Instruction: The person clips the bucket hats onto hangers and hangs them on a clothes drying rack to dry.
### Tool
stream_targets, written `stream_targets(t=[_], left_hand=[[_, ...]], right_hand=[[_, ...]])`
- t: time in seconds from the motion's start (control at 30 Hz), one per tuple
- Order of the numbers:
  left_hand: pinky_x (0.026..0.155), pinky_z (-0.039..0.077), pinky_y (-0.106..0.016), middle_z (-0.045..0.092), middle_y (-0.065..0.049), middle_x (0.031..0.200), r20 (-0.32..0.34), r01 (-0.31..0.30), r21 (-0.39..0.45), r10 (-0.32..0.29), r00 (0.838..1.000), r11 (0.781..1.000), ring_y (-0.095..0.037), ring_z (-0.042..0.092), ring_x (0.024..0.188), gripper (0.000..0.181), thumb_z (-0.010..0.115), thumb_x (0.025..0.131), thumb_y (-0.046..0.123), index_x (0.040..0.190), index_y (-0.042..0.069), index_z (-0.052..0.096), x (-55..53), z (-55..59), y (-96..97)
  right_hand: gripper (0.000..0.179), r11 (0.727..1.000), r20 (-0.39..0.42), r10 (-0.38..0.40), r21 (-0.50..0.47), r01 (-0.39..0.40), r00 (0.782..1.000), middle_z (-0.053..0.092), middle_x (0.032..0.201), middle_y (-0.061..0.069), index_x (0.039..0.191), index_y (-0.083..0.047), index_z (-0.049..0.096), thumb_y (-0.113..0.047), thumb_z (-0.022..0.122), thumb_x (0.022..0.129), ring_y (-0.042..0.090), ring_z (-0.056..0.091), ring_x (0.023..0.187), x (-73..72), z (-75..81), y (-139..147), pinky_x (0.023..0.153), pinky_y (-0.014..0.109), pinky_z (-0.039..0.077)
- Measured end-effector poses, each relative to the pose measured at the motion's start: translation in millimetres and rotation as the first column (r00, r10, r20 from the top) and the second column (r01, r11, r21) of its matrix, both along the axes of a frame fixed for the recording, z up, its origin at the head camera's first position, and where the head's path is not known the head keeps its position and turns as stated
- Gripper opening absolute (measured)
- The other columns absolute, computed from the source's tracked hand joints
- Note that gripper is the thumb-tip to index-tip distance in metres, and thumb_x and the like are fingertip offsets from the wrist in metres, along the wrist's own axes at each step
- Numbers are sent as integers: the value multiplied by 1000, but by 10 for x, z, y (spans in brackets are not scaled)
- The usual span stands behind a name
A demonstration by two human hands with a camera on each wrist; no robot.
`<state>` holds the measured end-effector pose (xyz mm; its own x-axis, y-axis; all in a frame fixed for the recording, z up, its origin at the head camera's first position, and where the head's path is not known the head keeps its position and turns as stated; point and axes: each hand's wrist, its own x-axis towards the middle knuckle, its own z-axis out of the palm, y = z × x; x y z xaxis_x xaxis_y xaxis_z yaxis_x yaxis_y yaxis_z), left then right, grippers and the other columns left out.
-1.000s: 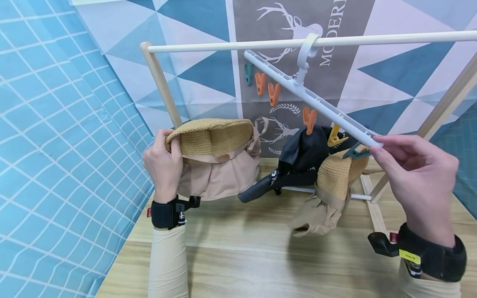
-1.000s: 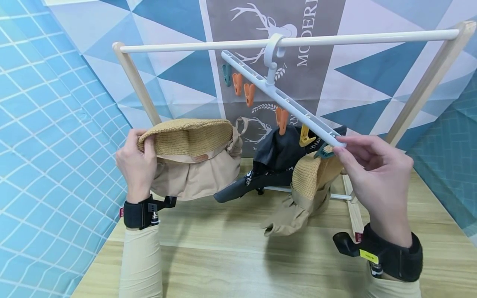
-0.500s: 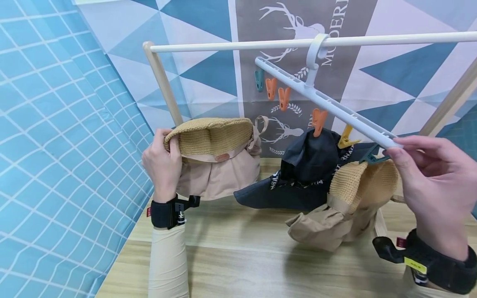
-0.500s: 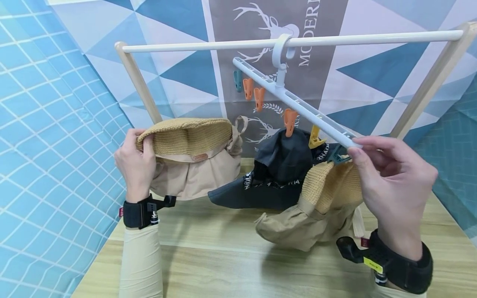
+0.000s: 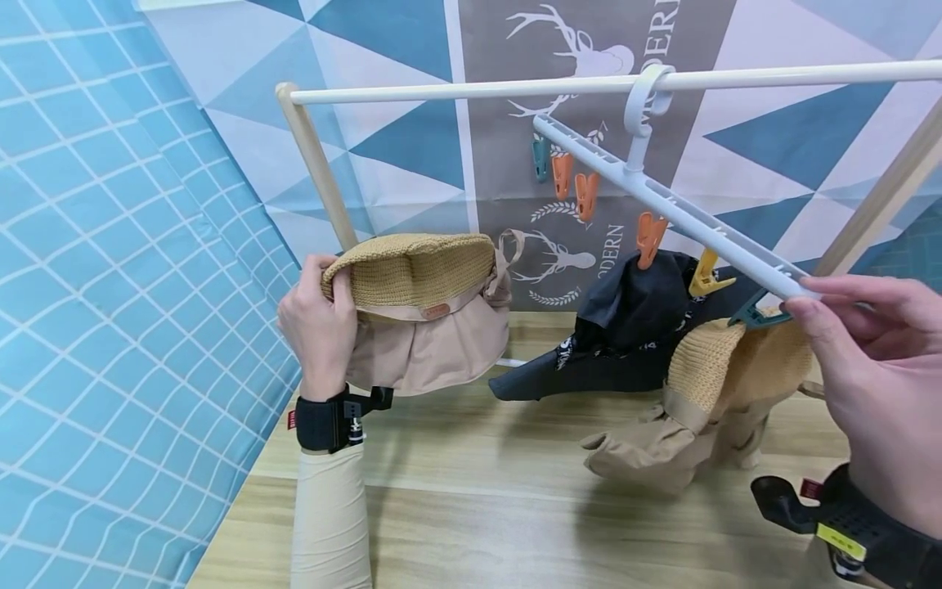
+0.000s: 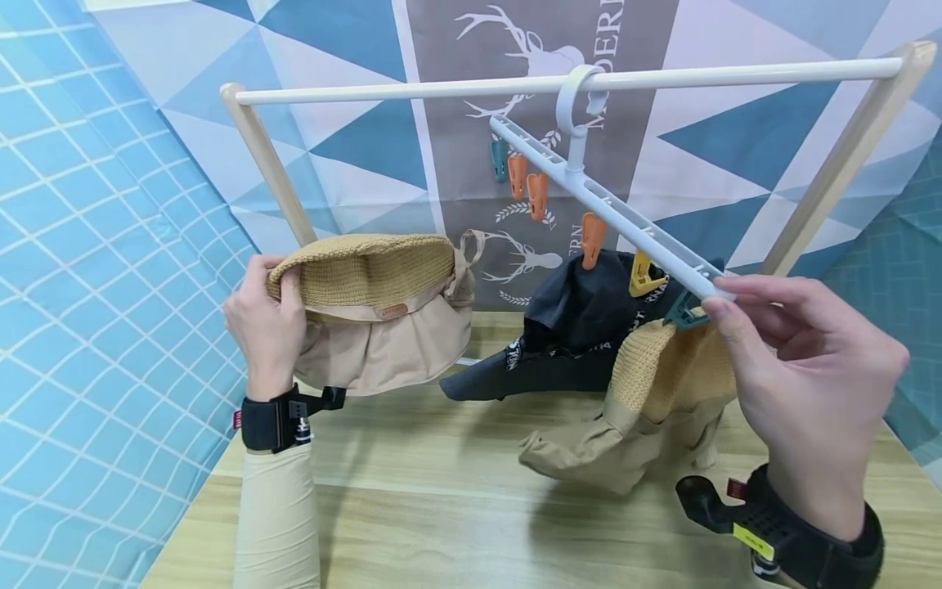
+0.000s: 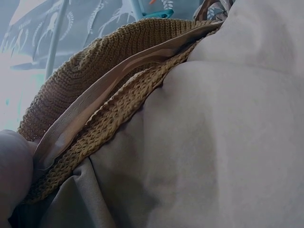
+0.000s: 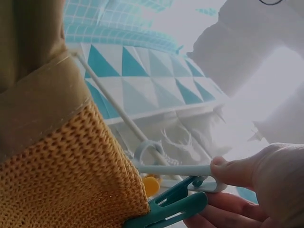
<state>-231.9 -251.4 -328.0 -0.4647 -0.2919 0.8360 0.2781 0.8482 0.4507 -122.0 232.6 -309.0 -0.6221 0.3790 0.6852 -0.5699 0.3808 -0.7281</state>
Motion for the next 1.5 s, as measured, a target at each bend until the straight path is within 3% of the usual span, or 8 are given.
stream_targets(t=[0.13,0.4,0.5,0.73,0.9,1.1,1.37,1.5], left_hand=[[59,29,-42,73,-28,76,-2,0,-14,0,1000,1000,-41,49,54,25,63,112,19,112,-3,75,5,0,9],[58,26,-40,71,-25,72,5,6,-26,-6,1000,1000,-33,43,53,26,62,113,22,112,-1,76,32,-2,33],[58,25,-39,72,-25,74,14,1,-30,-1,1000,1000,-33,43,53,27,62,113,22,113,0,76,35,-4,30],[56,25,-38,74,-25,75,17,7,-33,-7,1000,999,-35,46,53,26,60,113,21,113,0,76,29,-10,53],[55,27,-39,73,-26,74,14,31,-44,-31,999,999,-36,48,52,28,59,113,22,113,0,76,13,-12,63],[56,27,-39,74,-26,75,11,32,-33,-31,999,999,-35,48,52,27,60,113,22,113,0,76,-11,-20,54],[55,27,-40,75,-26,77,3,19,-15,-19,1000,1000,-36,47,52,24,61,112,21,112,1,76,-21,-25,94],[54,26,-38,75,-26,77,-17,48,-29,-49,999,998,-31,42,51,27,62,114,22,112,-1,75,-64,9,127]], right_hand=[[28,994,87,-68,92,60,994,82,111,-20,129,3,81,6,78,101,-8,78,90,78,29,-112,68,3,48],[27,980,2,52,191,-51,999,80,115,-21,123,12,81,10,81,97,-10,80,97,105,51,-328,91,8,59],[25,982,7,76,170,-76,997,82,111,-18,120,11,81,12,82,95,-8,81,95,91,48,-369,92,8,59],[23,981,184,33,182,-68,982,81,103,-15,116,1,86,8,86,94,-6,81,90,3,63,-357,85,6,59],[20,980,245,32,185,-79,969,80,103,-19,115,-1,86,1,88,95,-10,80,87,-111,21,-289,82,5,58],[23,980,255,42,178,-89,966,79,106,-21,120,1,83,1,86,97,-13,80,93,-187,-5,-231,83,5,58],[33,987,255,74,120,-107,964,80,112,-14,128,2,80,5,84,96,-8,82,96,-207,0,-210,85,8,59],[32,991,269,45,112,-77,962,81,111,-17,129,0,80,3,84,97,-9,81,95,-210,-13,-184,86,6,58]])
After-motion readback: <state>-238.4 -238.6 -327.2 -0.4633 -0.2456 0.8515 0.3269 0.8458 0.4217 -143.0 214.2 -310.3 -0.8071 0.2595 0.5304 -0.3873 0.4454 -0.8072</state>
